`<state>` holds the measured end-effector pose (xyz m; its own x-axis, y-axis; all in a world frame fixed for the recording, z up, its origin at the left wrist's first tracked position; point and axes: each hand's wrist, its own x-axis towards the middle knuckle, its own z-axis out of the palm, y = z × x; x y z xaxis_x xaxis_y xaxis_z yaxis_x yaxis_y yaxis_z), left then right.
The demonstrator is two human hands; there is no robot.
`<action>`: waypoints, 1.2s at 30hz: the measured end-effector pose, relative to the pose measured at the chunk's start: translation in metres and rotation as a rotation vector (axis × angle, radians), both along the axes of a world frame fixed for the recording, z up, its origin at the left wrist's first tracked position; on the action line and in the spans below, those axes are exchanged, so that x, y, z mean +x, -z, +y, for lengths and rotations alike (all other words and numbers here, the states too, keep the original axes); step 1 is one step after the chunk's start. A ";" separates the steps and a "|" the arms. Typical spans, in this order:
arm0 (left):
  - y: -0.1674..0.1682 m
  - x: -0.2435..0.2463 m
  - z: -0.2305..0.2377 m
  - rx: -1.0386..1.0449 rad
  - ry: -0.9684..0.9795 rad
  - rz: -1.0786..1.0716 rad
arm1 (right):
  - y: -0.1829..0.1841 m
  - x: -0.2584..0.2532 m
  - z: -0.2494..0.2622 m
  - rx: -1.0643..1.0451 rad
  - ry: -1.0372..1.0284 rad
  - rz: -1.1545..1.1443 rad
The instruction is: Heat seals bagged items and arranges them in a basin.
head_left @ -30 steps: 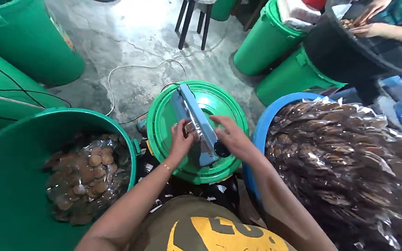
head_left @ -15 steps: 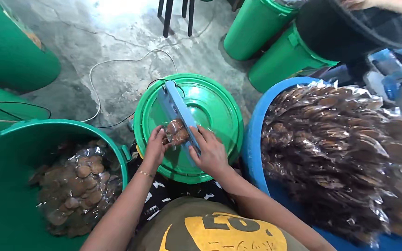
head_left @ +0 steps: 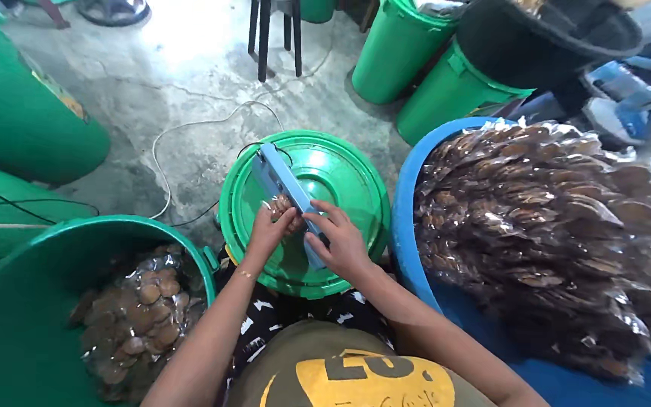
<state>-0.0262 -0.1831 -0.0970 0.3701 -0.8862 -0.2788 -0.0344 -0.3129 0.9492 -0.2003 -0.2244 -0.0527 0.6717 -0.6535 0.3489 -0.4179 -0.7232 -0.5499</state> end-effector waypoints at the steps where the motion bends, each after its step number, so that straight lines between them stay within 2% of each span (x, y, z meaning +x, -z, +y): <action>1: 0.000 -0.001 0.009 -0.068 -0.016 -0.006 | -0.005 -0.007 0.002 0.028 -0.011 -0.102; 2: 0.001 -0.003 0.018 -0.153 -0.057 0.060 | -0.011 -0.016 0.003 0.086 -0.019 -0.185; 4: -0.001 -0.008 0.039 -0.299 -0.170 0.396 | -0.018 -0.037 0.004 0.330 0.003 -0.320; 6: -0.003 -0.004 0.063 -0.385 -0.197 0.702 | -0.012 -0.055 0.003 0.546 0.135 -0.393; 7: -0.001 0.000 0.075 -0.412 -0.192 0.793 | -0.007 -0.061 0.002 0.597 0.249 -0.349; 9: 0.001 0.008 0.095 -0.397 -0.228 0.794 | 0.004 -0.067 0.000 0.652 0.379 -0.148; 11: -0.001 0.018 0.112 -0.329 -0.301 0.658 | 0.013 -0.064 0.000 0.672 0.384 0.030; 14: -0.004 0.044 0.138 -0.210 -0.391 0.372 | 0.024 -0.049 -0.003 0.659 0.410 0.120; 17: -0.006 0.075 0.174 0.058 -0.470 0.019 | 0.032 -0.038 -0.019 0.690 0.420 0.196; 20: -0.005 0.112 0.210 0.366 -0.197 -0.376 | 0.038 -0.039 -0.026 0.623 0.436 0.175; 21: -0.009 0.113 0.210 0.405 -0.118 -0.459 | 0.036 -0.043 -0.021 0.526 0.460 0.127; 23: -0.019 0.095 0.192 0.345 -0.039 -0.502 | 0.025 -0.056 -0.008 0.337 0.489 0.059; 25: -0.028 0.055 0.165 0.175 0.081 -0.338 | 0.016 -0.070 0.010 0.269 0.479 -0.062; 26: -0.028 0.031 0.150 0.082 0.176 -0.173 | 0.009 -0.076 0.020 0.338 0.453 -0.145; 29: -0.029 -0.038 0.112 -0.024 0.448 0.323 | -0.012 -0.077 0.046 0.889 0.343 -0.405; 31: -0.028 -0.062 0.094 -0.032 0.534 0.457 | -0.012 -0.068 0.056 1.267 0.317 -0.481; 32: -0.026 -0.069 0.088 -0.016 0.508 0.501 | -0.009 -0.063 0.056 1.390 0.325 -0.468; 33: -0.025 -0.074 0.084 0.011 0.432 0.546 | -0.005 -0.058 0.054 1.429 0.343 -0.431; 34: -0.024 -0.076 0.080 0.035 0.345 0.562 | -0.003 -0.052 0.048 1.358 0.358 -0.352; 36: -0.020 -0.074 0.072 0.040 0.195 0.445 | 0.001 -0.039 0.032 0.998 0.384 -0.112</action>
<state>-0.1000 -0.1113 -0.0769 0.0356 -0.9124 -0.4076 0.3105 -0.3776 0.8724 -0.2393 -0.1922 -0.0538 0.3582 -0.8377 -0.4123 -0.4326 0.2425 -0.8684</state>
